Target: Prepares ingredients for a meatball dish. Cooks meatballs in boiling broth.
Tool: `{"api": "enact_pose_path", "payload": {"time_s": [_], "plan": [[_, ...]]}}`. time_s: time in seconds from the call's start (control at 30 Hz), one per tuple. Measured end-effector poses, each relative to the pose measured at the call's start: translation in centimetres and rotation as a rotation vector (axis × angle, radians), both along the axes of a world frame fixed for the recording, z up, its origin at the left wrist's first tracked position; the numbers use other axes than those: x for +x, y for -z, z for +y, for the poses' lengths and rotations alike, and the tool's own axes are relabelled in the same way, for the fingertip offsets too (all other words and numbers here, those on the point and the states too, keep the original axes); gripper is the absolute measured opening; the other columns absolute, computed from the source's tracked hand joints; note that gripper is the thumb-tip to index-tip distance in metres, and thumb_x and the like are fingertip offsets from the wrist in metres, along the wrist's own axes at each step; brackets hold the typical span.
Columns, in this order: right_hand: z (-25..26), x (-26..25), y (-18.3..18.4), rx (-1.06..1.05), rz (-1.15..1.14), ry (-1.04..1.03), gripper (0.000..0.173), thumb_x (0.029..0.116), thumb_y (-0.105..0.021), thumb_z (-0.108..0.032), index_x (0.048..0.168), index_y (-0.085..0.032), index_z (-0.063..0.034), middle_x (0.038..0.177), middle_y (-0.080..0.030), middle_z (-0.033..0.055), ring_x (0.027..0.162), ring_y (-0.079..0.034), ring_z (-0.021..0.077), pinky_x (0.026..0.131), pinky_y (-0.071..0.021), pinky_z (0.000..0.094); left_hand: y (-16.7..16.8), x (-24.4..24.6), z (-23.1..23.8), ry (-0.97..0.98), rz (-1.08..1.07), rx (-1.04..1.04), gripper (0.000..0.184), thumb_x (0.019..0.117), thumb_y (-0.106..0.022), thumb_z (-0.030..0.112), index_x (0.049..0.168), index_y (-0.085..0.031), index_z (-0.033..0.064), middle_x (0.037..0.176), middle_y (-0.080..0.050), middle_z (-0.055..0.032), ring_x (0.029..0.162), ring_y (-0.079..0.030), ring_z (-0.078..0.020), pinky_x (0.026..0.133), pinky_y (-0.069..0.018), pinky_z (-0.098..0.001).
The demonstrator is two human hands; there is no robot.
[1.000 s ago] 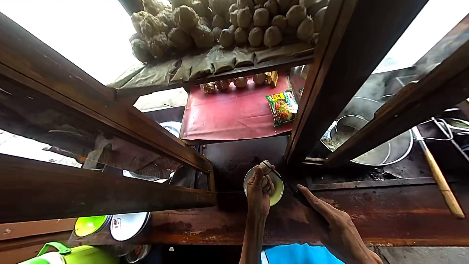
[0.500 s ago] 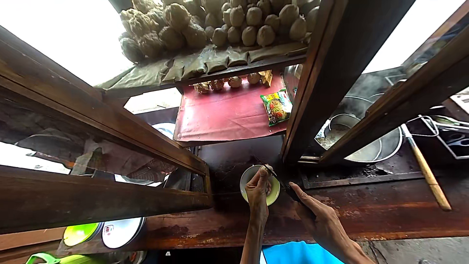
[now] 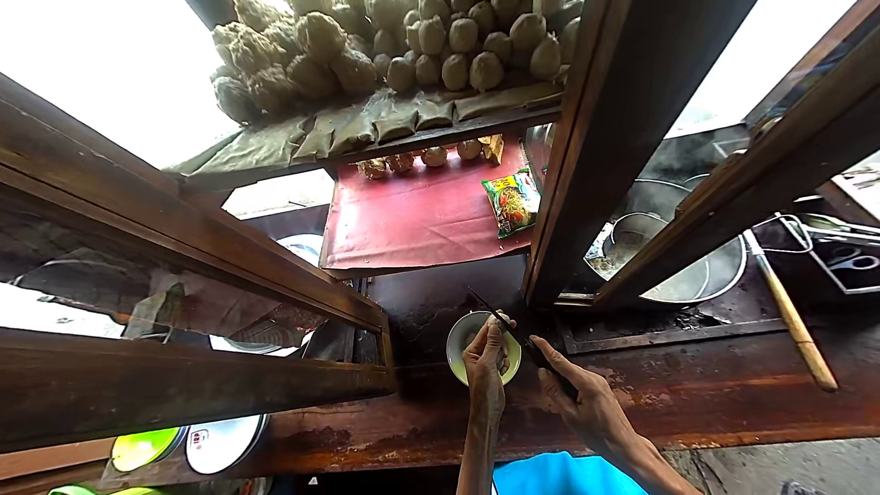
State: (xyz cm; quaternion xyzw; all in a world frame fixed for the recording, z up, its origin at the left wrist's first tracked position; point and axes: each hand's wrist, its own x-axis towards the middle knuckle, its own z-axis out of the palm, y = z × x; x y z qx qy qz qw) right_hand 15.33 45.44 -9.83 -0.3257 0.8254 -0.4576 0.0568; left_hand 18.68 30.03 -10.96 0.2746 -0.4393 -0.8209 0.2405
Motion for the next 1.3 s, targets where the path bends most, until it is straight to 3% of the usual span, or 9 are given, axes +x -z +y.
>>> {"api": "enact_pose_path", "payload": {"time_s": [0.27, 0.47, 0.63, 0.73, 0.83, 1.0, 1.13, 1.2, 1.3], "plan": [[1.7, 1.0, 0.1, 0.024, 0.009, 0.008, 0.047, 0.0995, -0.054, -0.021, 0.145, -0.06, -0.0128, 0.096, -0.076, 0.0058, 0.072, -0.068, 0.0104, 0.068, -0.0577, 0.0275, -0.2, -0.7, -0.5, -0.07, -0.065, 0.0, 0.027, 0.1067, -0.049, 0.008, 0.107, -0.072, -0.0048, 0.075, -0.068, -0.0052, 0.046, -0.045, 0.0001, 0.041, -0.0372, -0.0145], [0.5, 0.1, 0.7, 0.02, -0.014, -0.003, 0.047, 0.0995, -0.053, -0.02, 0.145, -0.06, -0.0115, 0.101, -0.077, 0.0069, 0.074, -0.07, 0.0125, 0.07, -0.0586, 0.0304, 0.0, -1.0, -0.5, -0.055, -0.075, -0.043, 0.025, 0.1058, -0.051, 0.008, 0.104, -0.073, -0.0044, 0.073, -0.066, -0.0049, 0.046, -0.045, -0.001, 0.042, -0.0376, -0.0151], [1.6, 0.8, 0.7, 0.041, -0.016, -0.002, 0.047, 0.0997, -0.054, -0.022, 0.145, -0.06, -0.0144, 0.095, -0.076, 0.0051, 0.07, -0.067, 0.0097, 0.067, -0.0569, 0.0271, -0.2, -1.1, -1.6, -0.077, -0.105, -0.063, 0.026, 0.1062, -0.05, 0.008, 0.104, -0.073, -0.0048, 0.074, -0.067, -0.0054, 0.045, -0.045, -0.0005, 0.042, -0.0371, -0.015], [1.1, 0.6, 1.4, 0.027, -0.009, 0.002, 0.047, 0.0993, -0.053, -0.021, 0.145, -0.06, -0.0127, 0.096, -0.076, 0.0064, 0.072, -0.069, 0.0111, 0.068, -0.0579, 0.0289, -0.1, -1.2, -1.0, -0.057, -0.119, -0.059, 0.027, 0.1072, -0.05, 0.01, 0.107, -0.073, -0.0043, 0.082, -0.072, -0.0074, 0.046, -0.046, 0.0001, 0.042, -0.0374, -0.0149], [0.9, 0.2, 1.1, 0.025, -0.103, -0.009, 0.047, 0.1004, -0.053, -0.022, 0.147, -0.059, -0.0145, 0.099, -0.077, 0.0056, 0.072, -0.068, 0.0096, 0.068, -0.0575, 0.0294, 0.0, -1.2, -1.0, -0.032, -0.117, -0.05, 0.029, 0.1076, -0.049, 0.012, 0.109, -0.073, -0.0042, 0.079, -0.07, -0.0064, 0.047, -0.047, -0.0011, 0.042, -0.0379, -0.0154], [1.6, 0.0, -0.6, -0.022, -0.251, -0.034, 0.047, 0.1022, -0.053, -0.025, 0.148, -0.058, -0.0165, 0.094, -0.074, 0.0007, 0.067, -0.062, 0.0012, 0.064, -0.0542, 0.0219, 0.1, -1.4, -1.7, -0.104, -0.027, -0.059, 0.029, 0.1068, -0.049, 0.009, 0.126, -0.066, -0.0055, 0.091, -0.073, -0.008, 0.049, -0.046, 0.0002, 0.042, -0.0371, -0.0145], [2.2, -0.4, -1.1, -0.031, -0.072, -0.036, 0.046, 0.1017, -0.053, -0.023, 0.147, -0.059, -0.0148, 0.108, -0.076, 0.0029, 0.077, -0.066, 0.0009, 0.073, -0.0559, 0.0198, 0.0, -1.1, -3.2, -0.081, -0.069, -0.028, 0.034, 0.1105, -0.043, 0.018, 0.117, -0.07, -0.0019, 0.085, -0.071, -0.0058, 0.046, -0.044, 0.0003, 0.041, -0.0358, -0.0143], [2.2, -0.6, -0.7, -0.023, -0.018, -0.057, 0.046, 0.1014, -0.053, -0.024, 0.146, -0.06, -0.016, 0.105, -0.076, 0.0036, 0.078, -0.067, 0.003, 0.073, -0.0563, 0.0213, 0.1, -0.9, -3.4, -0.033, -0.078, -0.026, 0.039, 0.1116, -0.04, 0.021, 0.113, -0.07, -0.0028, 0.072, -0.065, -0.0029, 0.044, -0.043, -0.0003, 0.04, -0.0357, -0.0144], [2.2, -0.8, -0.3, 0.002, 0.011, -0.084, 0.045, 0.1017, -0.053, -0.025, 0.146, -0.06, -0.0178, 0.099, -0.076, 0.0039, 0.075, -0.067, 0.0065, 0.069, -0.0566, 0.0243, 0.1, -0.6, -3.4, 0.033, -0.066, -0.052, 0.042, 0.1121, -0.038, 0.024, 0.119, -0.07, -0.003, 0.063, -0.056, 0.0006, 0.044, -0.043, -0.0016, 0.041, -0.0365, -0.0153]]}}
